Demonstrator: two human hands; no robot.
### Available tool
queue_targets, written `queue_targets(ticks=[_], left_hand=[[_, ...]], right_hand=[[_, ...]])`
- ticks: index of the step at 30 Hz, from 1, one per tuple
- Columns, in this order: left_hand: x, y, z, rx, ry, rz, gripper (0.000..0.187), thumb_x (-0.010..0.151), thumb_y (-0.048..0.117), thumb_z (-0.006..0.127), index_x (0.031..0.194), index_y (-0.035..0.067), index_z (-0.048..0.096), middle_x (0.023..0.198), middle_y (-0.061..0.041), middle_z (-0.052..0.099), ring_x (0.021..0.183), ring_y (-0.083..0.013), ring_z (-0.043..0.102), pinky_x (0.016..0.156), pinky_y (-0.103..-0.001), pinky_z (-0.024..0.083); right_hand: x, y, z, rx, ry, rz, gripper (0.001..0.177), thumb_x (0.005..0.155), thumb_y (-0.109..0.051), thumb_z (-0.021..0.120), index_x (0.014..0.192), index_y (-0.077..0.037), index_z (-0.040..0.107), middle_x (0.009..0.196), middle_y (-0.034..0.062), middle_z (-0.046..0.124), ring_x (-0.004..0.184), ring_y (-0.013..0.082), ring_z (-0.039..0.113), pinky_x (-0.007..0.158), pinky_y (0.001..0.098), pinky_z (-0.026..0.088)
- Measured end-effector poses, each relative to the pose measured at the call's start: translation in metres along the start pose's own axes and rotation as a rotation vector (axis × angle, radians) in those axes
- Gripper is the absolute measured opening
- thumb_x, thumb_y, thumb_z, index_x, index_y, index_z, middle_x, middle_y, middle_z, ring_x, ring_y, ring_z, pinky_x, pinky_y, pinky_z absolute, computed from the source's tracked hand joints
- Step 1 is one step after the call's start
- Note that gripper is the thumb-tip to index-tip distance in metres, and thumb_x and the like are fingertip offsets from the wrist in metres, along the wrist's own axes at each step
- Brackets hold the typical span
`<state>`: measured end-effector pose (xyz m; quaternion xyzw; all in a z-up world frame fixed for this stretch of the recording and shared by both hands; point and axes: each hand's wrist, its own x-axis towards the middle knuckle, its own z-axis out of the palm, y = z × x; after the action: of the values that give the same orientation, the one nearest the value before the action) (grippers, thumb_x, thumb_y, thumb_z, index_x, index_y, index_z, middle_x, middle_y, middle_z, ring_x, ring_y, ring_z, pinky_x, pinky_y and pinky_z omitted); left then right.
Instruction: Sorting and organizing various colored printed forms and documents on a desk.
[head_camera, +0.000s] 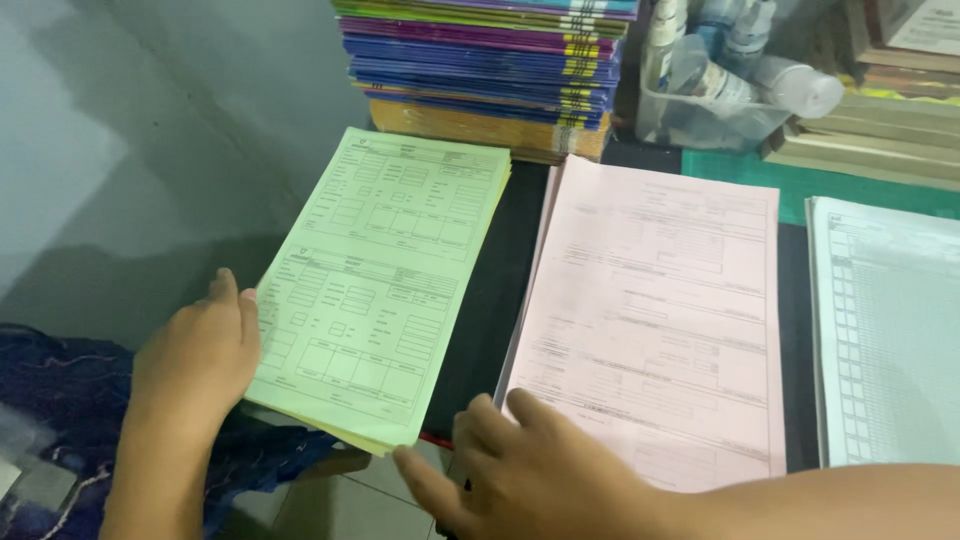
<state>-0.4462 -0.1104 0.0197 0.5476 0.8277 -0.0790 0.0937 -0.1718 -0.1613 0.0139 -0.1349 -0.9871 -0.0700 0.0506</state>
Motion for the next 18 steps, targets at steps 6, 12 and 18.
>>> queue_targets(ticks=[6,12,18], left_hand=[[-0.035,0.031,0.021,-0.042,0.398,0.666,0.065,0.088,0.044,0.034,0.138,0.002,0.026,0.134,-0.016,0.039,0.125,-0.0377,0.029,0.099,-0.055,0.019],[-0.075,0.081,0.039,-0.063,0.234,1.202,0.103,0.07,0.076,0.06,0.145,0.017,0.02,0.14,-0.017,0.028,0.132,-0.0381,0.011,0.102,-0.055,0.002],[-0.079,0.091,0.055,0.0,0.263,1.306,0.105,0.065,0.075,0.068,0.141,0.014,0.029,0.128,-0.02,0.042,0.125,-0.0388,0.027,0.102,-0.059,0.007]], right_hand=[[-0.092,0.011,-0.011,-0.172,-0.024,0.363,0.065,0.084,-0.053,0.042,0.136,-0.015,0.035,0.111,0.013,0.052,0.1,0.0284,0.048,0.075,0.0395,0.04],[-0.179,0.006,0.002,-0.43,-0.137,0.717,0.137,0.042,-0.113,0.036,0.144,-0.023,0.017,0.137,0.0113,0.03,0.132,0.0324,0.024,0.103,0.0424,0.024],[-0.214,-0.007,0.031,-0.456,-0.187,0.712,0.157,0.036,-0.128,0.036,0.151,-0.025,0.008,0.14,0.0061,0.022,0.134,0.0299,0.015,0.102,0.0377,0.018]])
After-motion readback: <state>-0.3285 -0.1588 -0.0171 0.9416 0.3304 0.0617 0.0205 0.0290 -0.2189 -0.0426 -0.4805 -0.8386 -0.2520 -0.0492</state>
